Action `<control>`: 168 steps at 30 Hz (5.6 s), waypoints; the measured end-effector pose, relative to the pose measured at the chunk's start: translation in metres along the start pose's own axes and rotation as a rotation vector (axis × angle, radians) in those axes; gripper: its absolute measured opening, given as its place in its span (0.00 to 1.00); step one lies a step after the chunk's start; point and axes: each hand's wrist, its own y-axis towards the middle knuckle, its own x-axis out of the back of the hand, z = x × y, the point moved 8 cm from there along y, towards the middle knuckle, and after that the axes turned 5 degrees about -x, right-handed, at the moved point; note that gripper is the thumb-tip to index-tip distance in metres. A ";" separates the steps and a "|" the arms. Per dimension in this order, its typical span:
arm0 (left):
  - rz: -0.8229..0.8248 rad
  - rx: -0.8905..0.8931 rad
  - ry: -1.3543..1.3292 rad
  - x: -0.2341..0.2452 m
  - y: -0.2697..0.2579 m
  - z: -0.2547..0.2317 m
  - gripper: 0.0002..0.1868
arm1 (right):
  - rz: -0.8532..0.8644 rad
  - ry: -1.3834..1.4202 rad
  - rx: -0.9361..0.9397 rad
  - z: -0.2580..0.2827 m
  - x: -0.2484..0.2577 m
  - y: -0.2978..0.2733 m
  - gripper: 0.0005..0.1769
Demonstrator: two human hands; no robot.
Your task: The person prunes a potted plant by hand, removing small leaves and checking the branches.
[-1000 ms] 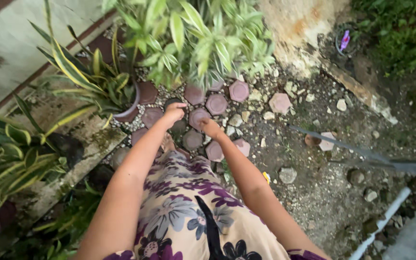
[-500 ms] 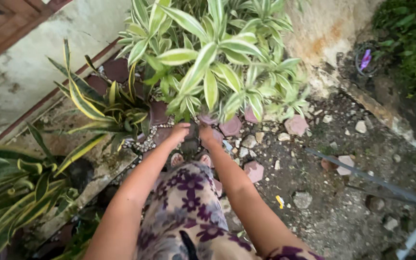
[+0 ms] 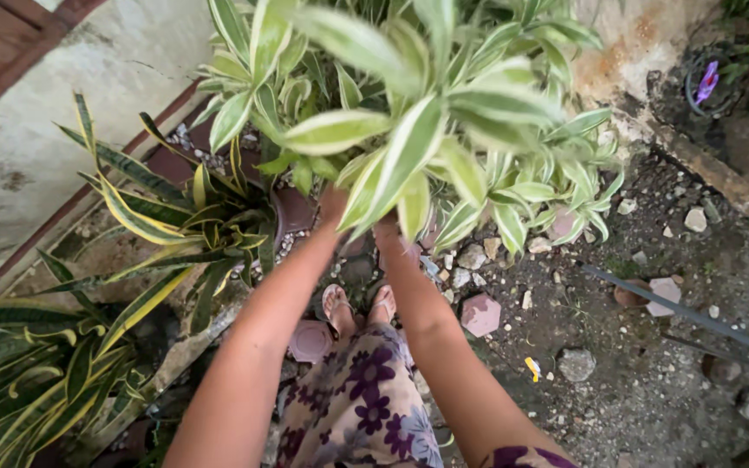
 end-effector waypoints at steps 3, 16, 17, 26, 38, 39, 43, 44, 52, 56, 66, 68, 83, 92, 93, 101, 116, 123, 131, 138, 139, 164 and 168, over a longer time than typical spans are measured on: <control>0.221 0.304 0.377 0.016 0.011 -0.013 0.35 | 0.279 -0.451 0.093 -0.011 -0.015 -0.004 0.19; 0.122 0.221 0.281 0.046 0.020 -0.037 0.30 | 0.392 0.672 -0.697 -0.048 0.000 -0.046 0.04; 0.123 0.223 0.280 0.047 0.021 -0.035 0.29 | 0.384 0.636 -0.651 -0.045 0.004 -0.044 0.04; 0.068 0.177 0.194 0.062 0.029 -0.054 0.26 | 0.206 -0.433 0.437 0.060 -0.015 -0.069 0.16; -0.077 -0.042 0.181 0.048 0.010 0.045 0.26 | -0.037 -0.082 -0.636 -0.028 -0.039 -0.044 0.11; -0.163 -0.208 0.087 0.052 0.004 0.041 0.26 | -0.059 -0.096 -0.629 -0.029 -0.032 -0.050 0.11; 0.060 0.039 -0.084 0.041 0.001 0.081 0.30 | -0.059 -0.123 -0.561 -0.025 -0.024 -0.052 0.09; 0.084 0.024 -0.050 0.040 0.003 0.084 0.31 | -0.030 -0.115 -0.530 -0.024 -0.025 -0.045 0.08; 0.227 0.258 0.282 0.020 0.002 0.116 0.27 | 0.040 -0.133 -0.589 -0.043 0.000 -0.048 0.05; -0.095 -0.099 0.145 0.035 0.006 0.069 0.22 | 0.191 -0.035 -0.464 -0.018 -0.007 -0.028 0.04; 1.009 -0.095 0.576 -0.053 -0.125 -0.024 0.29 | 0.392 0.354 -0.585 0.020 0.115 -0.087 0.06; 1.037 -0.191 0.558 -0.061 -0.136 -0.068 0.23 | 0.118 0.999 -1.255 -0.004 0.131 -0.117 0.10; 0.840 -0.506 -0.095 0.030 -0.109 -0.524 0.10 | -0.674 1.160 -0.679 -0.017 0.388 0.064 0.09; 0.164 -1.238 1.120 -0.070 -0.003 -0.531 0.07 | -0.521 0.901 -0.501 0.067 0.463 0.194 0.13; 0.184 -1.205 1.137 -0.075 0.007 -0.528 0.07 | -0.468 0.888 -0.475 0.072 0.462 0.204 0.13; -0.134 -1.022 1.020 -0.015 0.059 -0.482 0.09 | -0.102 0.882 -0.484 0.110 0.425 0.257 0.15; 0.209 -0.357 0.934 0.109 0.035 -0.390 0.17 | 0.053 0.507 -0.203 0.151 0.355 0.275 0.13; 0.123 -0.256 1.073 0.114 0.028 -0.366 0.11 | 0.587 0.188 0.193 0.197 0.287 0.240 0.13; 0.199 -0.192 1.094 0.124 0.011 -0.333 0.12 | 0.939 -0.050 0.248 0.115 0.207 0.191 0.17; 0.387 -0.011 1.170 0.120 -0.011 -0.329 0.16 | 0.743 0.119 0.087 0.107 0.138 0.192 0.21; 0.381 -0.019 1.138 0.120 -0.015 -0.333 0.16 | 0.811 0.077 0.124 0.110 0.124 0.185 0.18; -0.176 -0.470 0.324 0.179 -0.041 -0.434 0.16 | 0.791 0.329 0.183 0.212 0.012 0.278 0.24; -0.292 -0.598 0.235 0.188 -0.049 -0.444 0.10 | 1.148 0.771 0.164 0.215 0.001 0.241 0.19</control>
